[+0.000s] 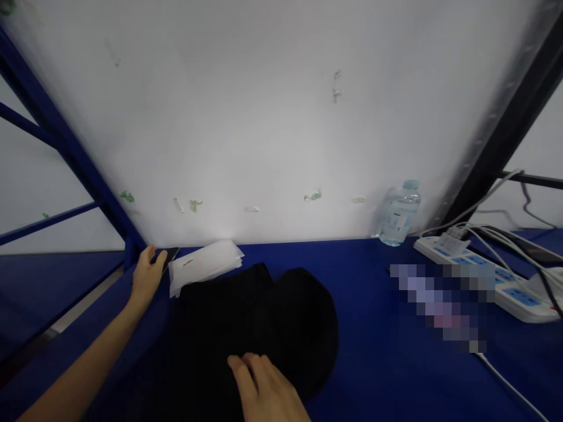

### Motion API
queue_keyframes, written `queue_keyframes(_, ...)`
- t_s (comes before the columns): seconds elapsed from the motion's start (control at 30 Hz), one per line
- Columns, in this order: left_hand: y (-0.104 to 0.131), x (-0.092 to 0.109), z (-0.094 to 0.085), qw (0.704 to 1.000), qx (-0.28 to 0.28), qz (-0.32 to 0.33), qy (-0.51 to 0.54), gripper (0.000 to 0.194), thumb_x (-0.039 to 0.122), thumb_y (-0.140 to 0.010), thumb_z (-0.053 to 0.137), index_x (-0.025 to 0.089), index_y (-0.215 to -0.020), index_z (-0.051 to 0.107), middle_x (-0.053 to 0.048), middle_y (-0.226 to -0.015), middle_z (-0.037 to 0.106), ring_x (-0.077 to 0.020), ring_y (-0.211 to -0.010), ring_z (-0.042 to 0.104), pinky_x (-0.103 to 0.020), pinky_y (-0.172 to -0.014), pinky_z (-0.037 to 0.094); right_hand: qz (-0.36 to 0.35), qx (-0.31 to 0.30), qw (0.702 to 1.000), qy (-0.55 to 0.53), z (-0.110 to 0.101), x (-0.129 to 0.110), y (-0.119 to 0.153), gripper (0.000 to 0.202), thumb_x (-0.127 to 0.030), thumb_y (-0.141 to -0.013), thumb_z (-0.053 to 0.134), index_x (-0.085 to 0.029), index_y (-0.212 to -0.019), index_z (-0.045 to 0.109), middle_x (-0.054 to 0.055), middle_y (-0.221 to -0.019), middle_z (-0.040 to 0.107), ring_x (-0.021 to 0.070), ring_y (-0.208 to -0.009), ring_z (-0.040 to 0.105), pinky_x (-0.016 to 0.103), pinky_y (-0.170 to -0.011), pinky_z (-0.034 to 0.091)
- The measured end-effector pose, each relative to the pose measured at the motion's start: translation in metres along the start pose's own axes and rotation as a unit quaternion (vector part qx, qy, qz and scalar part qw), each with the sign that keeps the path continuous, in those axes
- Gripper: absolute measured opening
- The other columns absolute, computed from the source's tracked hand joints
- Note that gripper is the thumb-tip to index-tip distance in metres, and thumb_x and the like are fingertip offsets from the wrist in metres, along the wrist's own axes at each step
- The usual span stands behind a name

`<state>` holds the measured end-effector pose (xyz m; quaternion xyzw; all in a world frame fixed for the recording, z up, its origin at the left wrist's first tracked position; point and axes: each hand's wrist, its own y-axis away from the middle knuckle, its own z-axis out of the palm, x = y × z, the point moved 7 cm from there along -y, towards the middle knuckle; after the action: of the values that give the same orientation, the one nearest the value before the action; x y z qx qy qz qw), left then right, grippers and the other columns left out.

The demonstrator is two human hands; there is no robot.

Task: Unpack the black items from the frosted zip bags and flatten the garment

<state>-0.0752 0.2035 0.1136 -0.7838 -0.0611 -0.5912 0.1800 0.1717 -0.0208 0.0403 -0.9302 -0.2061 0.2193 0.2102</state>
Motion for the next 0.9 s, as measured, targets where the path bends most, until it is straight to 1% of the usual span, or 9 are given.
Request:
queue_keyframes(0.07, 0.035, 0.000, 0.006, 0.998, -0.040, 0.037, -0.027, 0.021, 0.020, -0.083, 0.062, 0.020, -0.103, 0.066, -0.005, -0.110, 0.068, -0.0239, -0.112, 0.059, -0.029, -0.097, 0.042, 0.008, 0.034, 0.999, -0.004, -0.005, -0.001, -0.003, 0.061, -0.048, -0.078, 0.068, -0.016, -0.128, 0.053, 0.008, -0.104, 0.070, 0.0215, -0.084, 0.071, 0.029, -0.071, 0.060)
queue_keyframes(0.13, 0.081, -0.004, 0.024, 0.986, -0.146, 0.059, -0.055, 0.014, 0.021, -0.074, 0.071, 0.020, -0.088, 0.072, -0.003, -0.090, 0.072, -0.0237, -0.093, 0.066, -0.029, -0.088, 0.048, 0.020, 0.053, 0.998, -0.002, -0.010, -0.004, -0.008, 0.044, -0.040, -0.081, 0.065, -0.014, -0.117, 0.059, 0.007, -0.093, 0.070, 0.0203, -0.074, 0.071, 0.027, -0.061, 0.060)
queue_keyframes(0.2, 0.132, -0.006, 0.048, 0.938, -0.311, 0.113, -0.107, 0.021, 0.024, -0.083, 0.062, 0.024, -0.103, 0.069, -0.002, -0.092, 0.071, -0.0212, -0.089, 0.067, -0.030, -0.085, 0.050, 0.037, 0.058, 0.997, -0.026, -0.016, -0.005, -0.015, 0.022, -0.025, -0.084, 0.060, -0.017, -0.105, 0.063, 0.004, -0.085, 0.069, 0.0173, -0.066, 0.070, 0.024, -0.054, 0.057)
queue_keyframes(0.3, 0.173, -0.013, 0.056, 0.912, -0.371, 0.108, -0.136, 0.026, 0.028, -0.093, 0.051, 0.027, -0.116, 0.063, -0.004, -0.110, 0.069, -0.0217, -0.104, 0.064, -0.034, -0.093, 0.048, 0.084, 0.077, 0.985, -0.129, -0.037, 0.005, -0.024, 0.017, -0.017, -0.087, 0.050, -0.021, -0.097, 0.063, 0.001, -0.082, 0.068, 0.0124, -0.061, 0.067, 0.020, -0.055, 0.054)
queue_keyframes(0.47, 0.183, -0.011, 0.055, 0.901, -0.388, 0.078, -0.178, 0.027, 0.041, -0.089, 0.058, 0.027, -0.111, 0.065, -0.006, -0.114, 0.067, -0.0278, -0.111, 0.060, -0.042, -0.097, 0.045, 0.240, 0.181, 0.935, -0.188, -0.088, 0.071, -0.014, 0.017, -0.036, -0.090, 0.052, -0.023, -0.093, 0.062, -0.001, -0.077, 0.070, 0.0144, -0.065, 0.068, 0.021, -0.058, 0.052)
queue_keyframes(0.63, 0.186, -0.011, 0.062, 0.890, -0.394, 0.047, -0.226, 0.029, 0.036, -0.080, 0.066, 0.024, -0.106, 0.065, -0.008, -0.111, 0.065, -0.0326, -0.113, 0.057, -0.048, -0.097, 0.043, 0.326, 0.165, 0.927, -0.085, -0.103, 0.128, 0.009, 0.027, -0.046, -0.091, 0.049, -0.023, -0.090, 0.063, 0.002, -0.079, 0.071, 0.0201, -0.070, 0.069, 0.029, -0.061, 0.052)
queue_keyframes(0.7, 0.188, -0.012, 0.065, 0.884, -0.397, 0.046, -0.241, 0.028, 0.034, -0.079, 0.066, 0.023, -0.105, 0.064, -0.009, -0.110, 0.064, -0.0334, -0.114, 0.055, -0.049, -0.097, 0.041, 0.308, 0.170, 0.935, -0.051, -0.105, 0.133, 0.011, 0.029, -0.047, -0.092, 0.047, -0.023, -0.093, 0.064, 0.003, -0.084, 0.072, 0.0217, -0.076, 0.069, 0.033, -0.065, 0.054)
queue_keyframes(0.8, 0.192, -0.011, 0.069, 0.877, -0.412, 0.060, -0.239, 0.024, 0.033, -0.082, 0.062, 0.024, -0.104, 0.062, -0.007, -0.108, 0.064, -0.0319, -0.112, 0.055, -0.047, -0.096, 0.041, 0.220, 0.183, 0.958, -0.010, -0.104, 0.120, 0.002, 0.036, -0.048, -0.089, 0.054, -0.022, -0.114, 0.060, 0.008, -0.106, 0.069, 0.0250, -0.099, 0.064, 0.041, -0.082, 0.053)
queue_keyframes(0.9, 0.191, -0.007, 0.067, 0.874, -0.418, 0.060, -0.242, 0.019, 0.033, -0.085, 0.058, 0.025, -0.102, 0.060, -0.006, -0.107, 0.063, -0.0311, -0.110, 0.055, -0.046, -0.096, 0.041, 0.156, 0.129, 0.979, 0.024, -0.090, 0.106, -0.014, 0.050, -0.040, -0.082, 0.067, -0.022, -0.127, 0.052, 0.009, -0.122, 0.064, 0.0272, -0.113, 0.057, 0.046, -0.091, 0.050)
